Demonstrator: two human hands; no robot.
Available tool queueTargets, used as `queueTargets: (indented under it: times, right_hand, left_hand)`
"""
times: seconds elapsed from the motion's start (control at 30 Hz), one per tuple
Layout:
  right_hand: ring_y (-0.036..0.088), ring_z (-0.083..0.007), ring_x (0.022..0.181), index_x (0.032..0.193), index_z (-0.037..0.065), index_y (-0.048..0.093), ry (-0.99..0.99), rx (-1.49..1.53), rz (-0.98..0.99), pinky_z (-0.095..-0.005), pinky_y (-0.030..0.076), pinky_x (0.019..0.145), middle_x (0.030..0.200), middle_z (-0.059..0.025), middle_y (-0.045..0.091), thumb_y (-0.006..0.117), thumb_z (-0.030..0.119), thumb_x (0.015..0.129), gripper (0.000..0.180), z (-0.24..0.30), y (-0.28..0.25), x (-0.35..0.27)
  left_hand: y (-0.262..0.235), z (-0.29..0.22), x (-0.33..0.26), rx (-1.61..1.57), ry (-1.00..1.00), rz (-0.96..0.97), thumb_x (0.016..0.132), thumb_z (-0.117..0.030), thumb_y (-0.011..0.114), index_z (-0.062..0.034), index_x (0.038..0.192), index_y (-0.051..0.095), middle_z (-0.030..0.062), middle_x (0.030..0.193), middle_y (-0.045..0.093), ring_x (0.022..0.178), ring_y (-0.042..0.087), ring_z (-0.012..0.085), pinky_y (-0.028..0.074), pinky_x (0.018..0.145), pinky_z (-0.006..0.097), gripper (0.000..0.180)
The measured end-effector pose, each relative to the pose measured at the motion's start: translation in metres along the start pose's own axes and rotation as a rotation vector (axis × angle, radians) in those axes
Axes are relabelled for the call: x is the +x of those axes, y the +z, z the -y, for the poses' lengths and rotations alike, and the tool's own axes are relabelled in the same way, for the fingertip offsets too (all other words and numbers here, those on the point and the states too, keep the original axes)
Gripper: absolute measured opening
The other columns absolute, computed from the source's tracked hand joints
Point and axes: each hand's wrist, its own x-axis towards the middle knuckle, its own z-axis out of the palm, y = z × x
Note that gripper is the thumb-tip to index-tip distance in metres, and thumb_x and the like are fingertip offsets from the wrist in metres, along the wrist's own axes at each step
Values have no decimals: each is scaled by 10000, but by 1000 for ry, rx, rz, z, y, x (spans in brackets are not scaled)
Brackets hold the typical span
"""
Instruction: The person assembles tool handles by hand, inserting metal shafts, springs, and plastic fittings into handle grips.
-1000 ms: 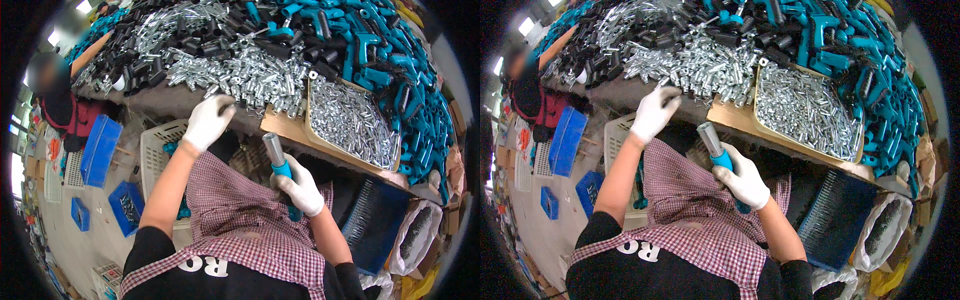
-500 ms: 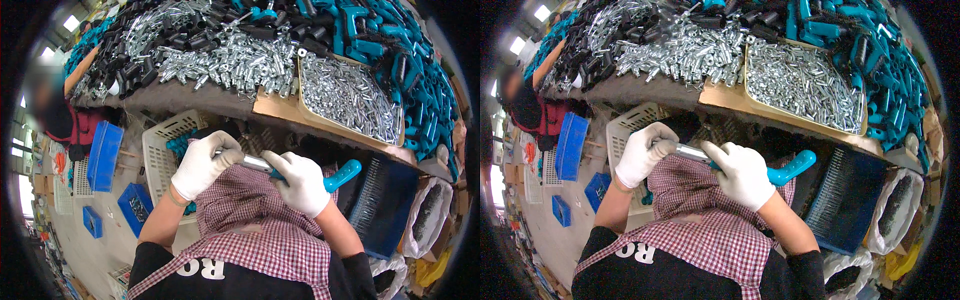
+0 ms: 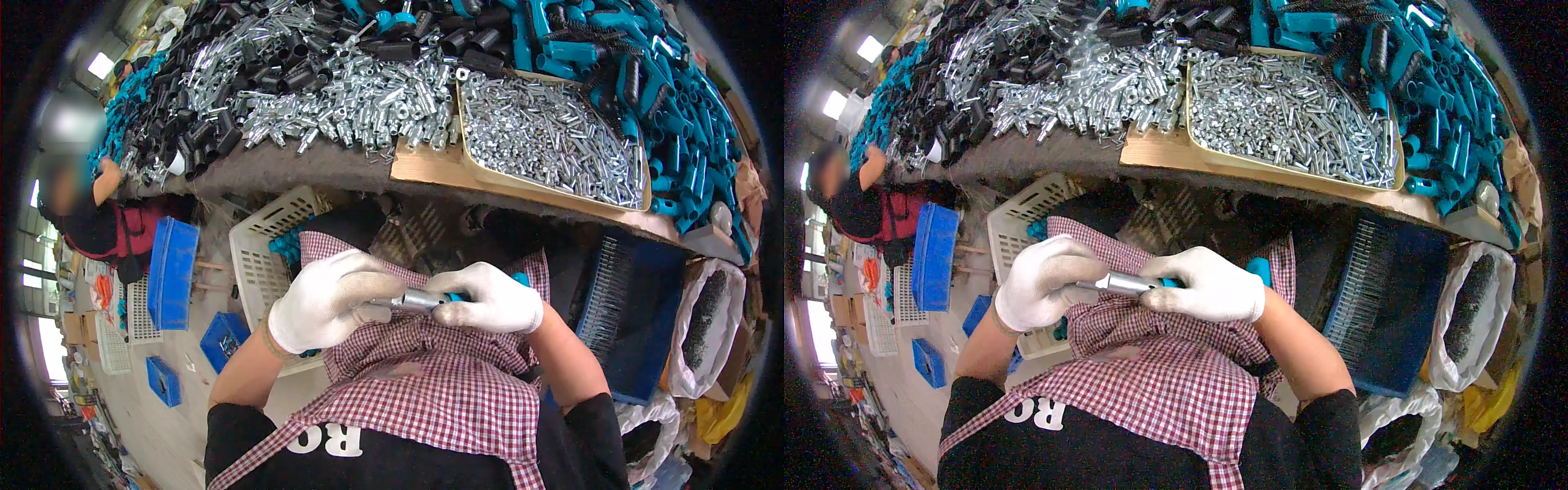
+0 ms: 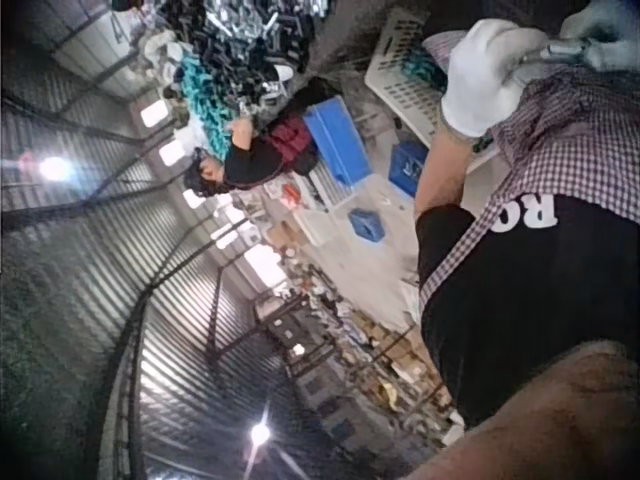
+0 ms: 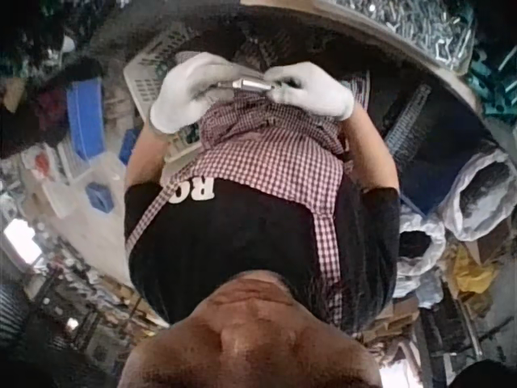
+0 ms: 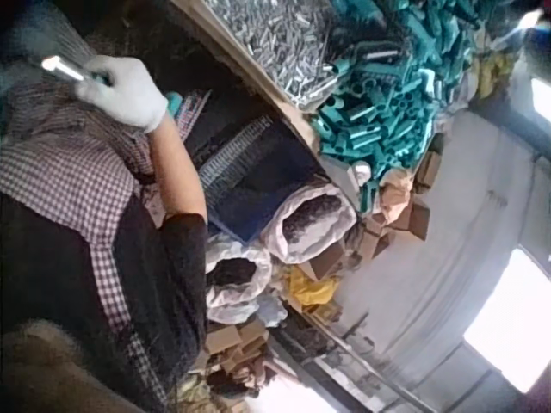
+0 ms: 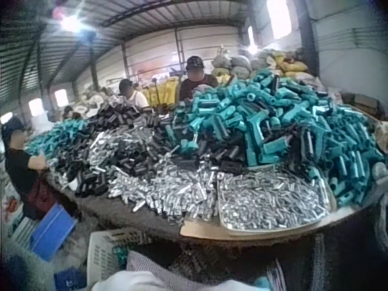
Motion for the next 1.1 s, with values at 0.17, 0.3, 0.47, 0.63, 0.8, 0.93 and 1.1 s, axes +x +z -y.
queueTargets:
  times: [0.17, 0.3, 0.47, 0.63, 0.8, 0.93, 1.1]
  right_hand:
    - [668, -355, 807, 1039, 41, 665, -51, -223, -197, -407, 523, 732, 865, -165, 676, 669, 376, 845, 386, 6, 12, -3]
    - [633, -300, 687, 1032, 87, 619, 3, -799, -414, -423, 489, 629, 747, -100, 597, 726, 298, 770, 354, 12, 27, -1]
    - [595, -263, 606, 1043, 114, 598, -59, -978, -532, -403, 461, 570, 711, -83, 540, 735, 308, 761, 369, 5, 38, 1]
    - [653, -315, 693, 1041, 58, 656, 6, -563, -334, -417, 512, 652, 813, -137, 650, 707, 319, 807, 355, 5, 23, -8]
    - [676, -338, 789, 1026, 28, 690, 29, 36, -28, -371, 526, 731, 903, -206, 685, 683, 378, 826, 402, -4, 6, -11]
    - [670, -341, 782, 1030, 45, 681, 12, -228, -220, -397, 528, 708, 881, -179, 679, 685, 358, 819, 378, 4, 14, -14]
    - [656, -343, 724, 1024, 73, 664, -15, -654, -388, -427, 521, 651, 800, -141, 647, 694, 355, 805, 358, 18, 25, -9]
  left_hand:
    - [15, -3, -9, -7, -197, -77, 821, -220, 733, -30, 994, 659, 123, 858, 665, 743, 657, 288, 514, 667, 355, 267]
    - [34, 2, -13, -147, -569, -195, 907, -274, 678, -9, 1012, 634, 101, 806, 654, 678, 641, 185, 497, 630, 304, 289]
    - [39, 5, -16, -579, -832, -223, 945, -246, 642, 24, 1028, 617, 40, 767, 596, 645, 542, 82, 465, 604, 252, 284]
    - [39, 10, -15, -205, -334, -206, 905, -365, 669, -15, 978, 642, 87, 779, 617, 659, 585, 149, 470, 596, 303, 359]
    - [13, 10, -4, -36, 112, 126, 792, -206, 728, -44, 951, 680, 134, 945, 648, 863, 646, 333, 518, 723, 370, 233]
    - [7, 1, -3, -127, -189, 81, 754, -165, 747, -42, 1073, 653, 144, 997, 652, 903, 653, 307, 516, 772, 368, 355]
    - [28, -5, -10, -164, -513, -75, 802, -217, 772, -35, 1033, 630, 151, 945, 659, 843, 682, 300, 535, 739, 372, 327]
